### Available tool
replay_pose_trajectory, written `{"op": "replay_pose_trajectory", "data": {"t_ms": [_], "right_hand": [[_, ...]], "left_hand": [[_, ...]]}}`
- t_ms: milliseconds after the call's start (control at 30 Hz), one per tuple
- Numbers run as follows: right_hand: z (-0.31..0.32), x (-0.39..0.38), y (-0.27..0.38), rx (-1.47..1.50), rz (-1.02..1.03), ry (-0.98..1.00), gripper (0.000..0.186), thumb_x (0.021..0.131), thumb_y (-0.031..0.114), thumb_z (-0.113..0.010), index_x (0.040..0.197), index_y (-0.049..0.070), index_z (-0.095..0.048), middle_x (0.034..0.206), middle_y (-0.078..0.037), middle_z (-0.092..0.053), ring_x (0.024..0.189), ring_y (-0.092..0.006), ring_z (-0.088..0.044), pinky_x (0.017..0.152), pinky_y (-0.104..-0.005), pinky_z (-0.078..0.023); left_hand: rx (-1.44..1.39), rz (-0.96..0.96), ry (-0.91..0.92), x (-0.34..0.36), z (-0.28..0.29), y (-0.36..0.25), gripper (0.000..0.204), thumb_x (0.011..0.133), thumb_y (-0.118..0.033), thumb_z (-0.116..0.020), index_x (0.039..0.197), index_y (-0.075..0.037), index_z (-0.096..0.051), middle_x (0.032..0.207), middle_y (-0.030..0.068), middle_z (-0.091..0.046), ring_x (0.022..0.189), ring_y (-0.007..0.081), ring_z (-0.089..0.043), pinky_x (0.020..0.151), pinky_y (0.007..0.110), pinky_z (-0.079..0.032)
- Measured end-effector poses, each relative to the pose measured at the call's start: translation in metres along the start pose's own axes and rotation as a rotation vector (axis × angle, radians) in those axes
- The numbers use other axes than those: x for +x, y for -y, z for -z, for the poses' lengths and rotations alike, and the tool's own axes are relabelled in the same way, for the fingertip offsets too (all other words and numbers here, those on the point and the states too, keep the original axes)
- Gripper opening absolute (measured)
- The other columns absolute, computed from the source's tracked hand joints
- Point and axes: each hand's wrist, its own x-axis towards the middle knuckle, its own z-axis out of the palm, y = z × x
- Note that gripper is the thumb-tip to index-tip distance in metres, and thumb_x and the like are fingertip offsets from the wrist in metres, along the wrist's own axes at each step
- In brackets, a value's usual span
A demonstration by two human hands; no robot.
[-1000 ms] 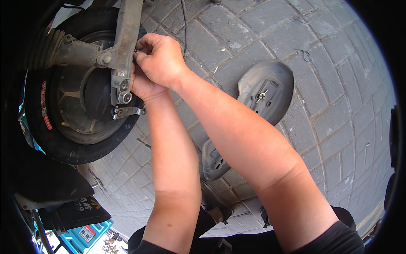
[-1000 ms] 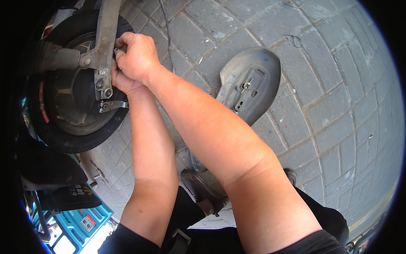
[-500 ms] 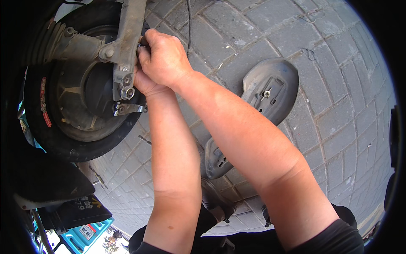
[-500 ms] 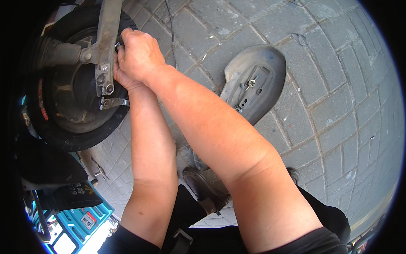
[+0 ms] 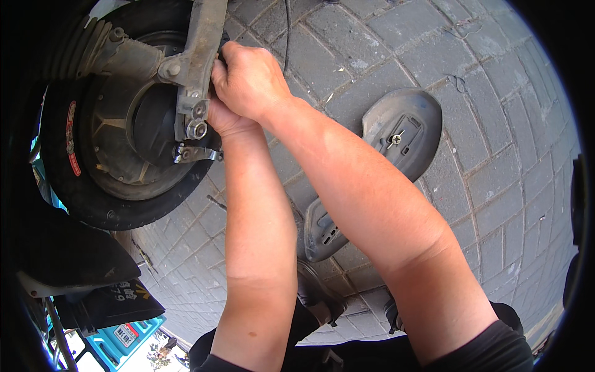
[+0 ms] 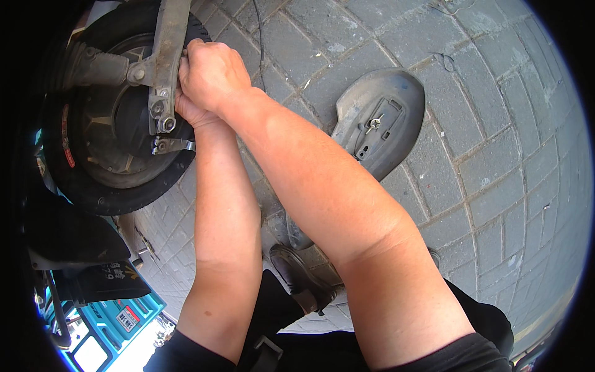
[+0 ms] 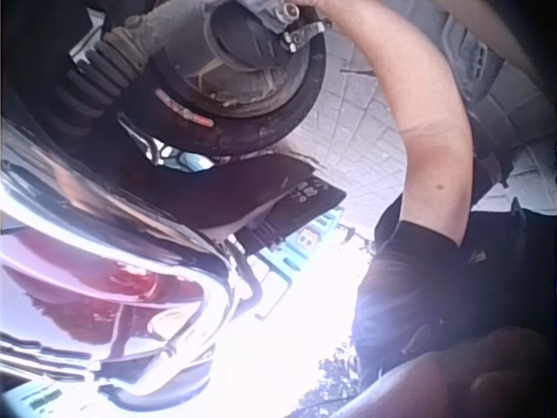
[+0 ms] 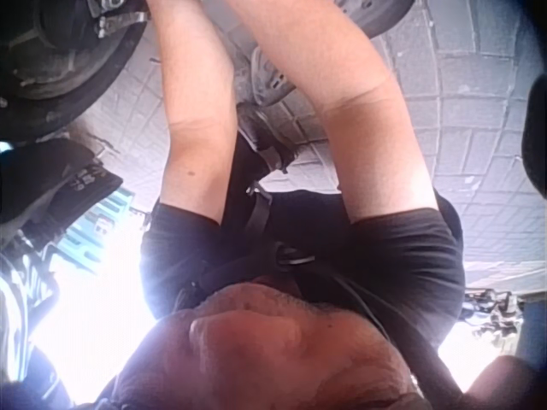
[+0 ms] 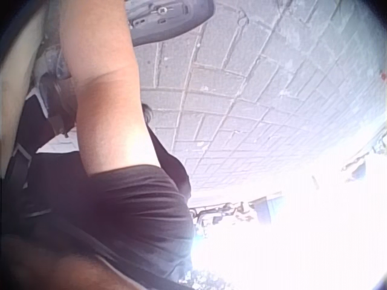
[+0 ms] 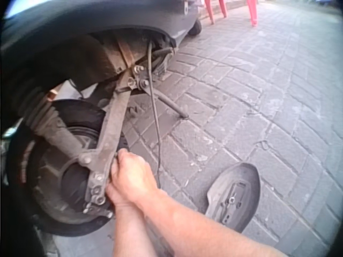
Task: The person removes a rear mudguard from a scooter, then uses a cordless impact wrench and hand tools to adjust and tighten bolts on the rear wheel assembly. The person handles screws, washers, and a plastic mudguard while working on the scooter's rear wheel area.
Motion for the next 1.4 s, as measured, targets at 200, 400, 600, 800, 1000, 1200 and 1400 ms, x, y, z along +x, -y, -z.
{"op": "replay_pose_trajectory", "data": {"t_ms": [200,400,600,800,1000,1200,1400], "right_hand": [[0.012,0.009,0.002,-0.125,-0.036,0.258,0.032,0.085,0.025,-0.057,0.103,0.000,-0.067,0.101,-0.024,-0.069,0.098,-0.0401,-0.066,0.087,-0.0476,-0.053],[0.025,0.008,-0.002,-0.116,0.026,0.322,0.031,0.084,0.024,-0.060,0.105,0.002,-0.067,0.100,-0.022,-0.070,0.100,-0.0391,-0.065,0.087,-0.0460,-0.052],[0.030,0.006,0.001,-0.165,-0.016,0.388,0.031,0.080,0.014,-0.060,0.109,0.003,-0.064,0.100,-0.021,-0.070,0.099,-0.0378,-0.066,0.086,-0.0446,-0.053],[0.035,0.005,0.003,-0.103,0.040,0.341,0.037,0.079,0.013,-0.061,0.115,0.005,-0.065,0.105,-0.019,-0.071,0.104,-0.0353,-0.066,0.089,-0.0434,-0.052],[0.041,0.001,-0.001,-0.082,0.003,0.351,0.040,0.078,0.013,-0.060,0.117,0.004,-0.063,0.109,-0.018,-0.070,0.107,-0.0353,-0.064,0.091,-0.0432,-0.052],[0.045,-0.033,-0.016,-0.043,-0.135,0.280,0.041,0.081,0.015,-0.062,0.118,-0.003,-0.063,0.106,-0.022,-0.070,0.103,-0.0383,-0.067,0.092,-0.0434,-0.052],[0.054,-0.060,-0.015,-0.073,-0.205,0.310,0.034,0.082,0.014,-0.063,0.112,-0.003,-0.067,0.097,-0.024,-0.071,0.098,-0.0357,-0.069,0.089,-0.0407,-0.053]], "left_hand": [[0.010,-0.055,0.017,0.002,-0.007,0.002,0.029,0.095,-0.032,-0.057,0.110,-0.008,-0.065,0.110,0.0054,-0.066,0.104,0.0193,-0.060,0.097,0.036,-0.046],[-0.001,-0.047,-0.050,-0.001,-0.015,0.002,0.032,0.090,-0.032,-0.060,0.112,-0.009,-0.065,0.114,0.0062,-0.066,0.106,0.0219,-0.061,0.099,0.040,-0.046],[0.007,-0.089,-0.111,0.003,-0.014,0.004,0.034,0.080,-0.027,-0.063,0.108,-0.007,-0.065,0.106,0.0079,-0.068,0.101,0.0230,-0.062,0.098,0.040,-0.047],[0.084,-0.129,-0.228,0.002,-0.013,0.004,0.038,0.079,-0.031,-0.067,0.109,-0.007,-0.065,0.108,0.0083,-0.067,0.102,0.0235,-0.061,0.098,0.041,-0.047],[0.040,-0.120,-0.102,-0.003,-0.020,0.005,0.034,0.085,-0.031,-0.067,0.109,-0.008,-0.064,0.114,0.0077,-0.065,0.110,0.0235,-0.058,0.101,0.040,-0.045],[0.034,0.093,-0.291,-0.041,-0.012,0.012,0.039,0.092,-0.021,-0.061,0.128,-0.010,-0.048,0.112,0.0090,-0.062,0.097,0.0270,-0.060,0.094,0.044,-0.047],[0.308,0.149,-0.861,-0.142,-0.003,-0.005,0.029,0.088,-0.021,-0.067,0.110,-0.006,-0.058,0.100,0.0087,-0.062,0.085,0.0213,-0.059,0.074,0.038,-0.050]]}}
